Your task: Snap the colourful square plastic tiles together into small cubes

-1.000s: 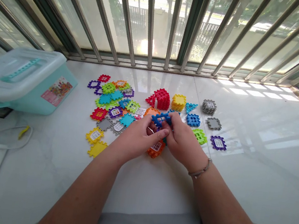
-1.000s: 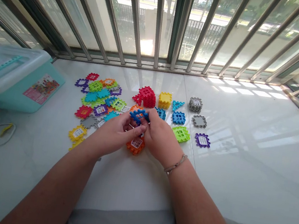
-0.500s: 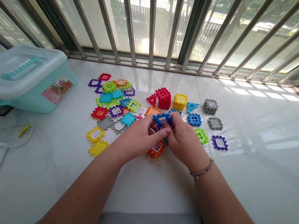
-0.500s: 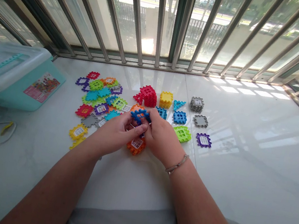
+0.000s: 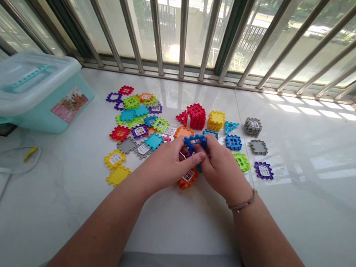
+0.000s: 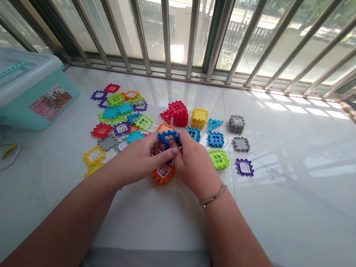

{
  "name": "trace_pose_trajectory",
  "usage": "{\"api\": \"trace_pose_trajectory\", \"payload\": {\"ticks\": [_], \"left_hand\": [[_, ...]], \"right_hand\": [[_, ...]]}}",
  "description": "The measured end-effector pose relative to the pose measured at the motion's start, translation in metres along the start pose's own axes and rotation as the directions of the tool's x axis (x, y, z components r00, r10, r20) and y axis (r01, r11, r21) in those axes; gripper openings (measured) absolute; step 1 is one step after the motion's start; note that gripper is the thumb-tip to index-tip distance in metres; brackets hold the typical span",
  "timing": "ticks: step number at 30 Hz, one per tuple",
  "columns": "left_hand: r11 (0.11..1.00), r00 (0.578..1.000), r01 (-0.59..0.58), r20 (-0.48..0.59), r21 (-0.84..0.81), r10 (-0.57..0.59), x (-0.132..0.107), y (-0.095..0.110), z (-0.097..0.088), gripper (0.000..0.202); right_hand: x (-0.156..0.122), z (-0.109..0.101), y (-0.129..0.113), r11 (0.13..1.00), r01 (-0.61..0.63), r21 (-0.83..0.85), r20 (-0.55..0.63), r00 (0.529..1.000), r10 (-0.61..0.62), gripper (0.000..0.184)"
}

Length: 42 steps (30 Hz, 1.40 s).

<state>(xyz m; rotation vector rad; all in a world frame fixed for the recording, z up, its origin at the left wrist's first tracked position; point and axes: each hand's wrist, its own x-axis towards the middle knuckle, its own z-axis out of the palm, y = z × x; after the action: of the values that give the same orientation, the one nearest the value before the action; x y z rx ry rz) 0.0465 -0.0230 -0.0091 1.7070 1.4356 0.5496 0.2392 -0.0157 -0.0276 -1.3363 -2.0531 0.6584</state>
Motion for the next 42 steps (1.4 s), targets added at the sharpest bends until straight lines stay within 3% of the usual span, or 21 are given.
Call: {"api": "trace_pose_trajectory", "payload": {"ticks": [42], "left_hand": [[0.991,0.998,0.058,0.007,0.123,-0.06,-0.0019,0.0045,-0.0004,0.049]], "right_hand": [[-0.0005,0.0003,-0.0004,0.997,-0.037,-0.071,0.079,0.996,0.042,0.017]]}}
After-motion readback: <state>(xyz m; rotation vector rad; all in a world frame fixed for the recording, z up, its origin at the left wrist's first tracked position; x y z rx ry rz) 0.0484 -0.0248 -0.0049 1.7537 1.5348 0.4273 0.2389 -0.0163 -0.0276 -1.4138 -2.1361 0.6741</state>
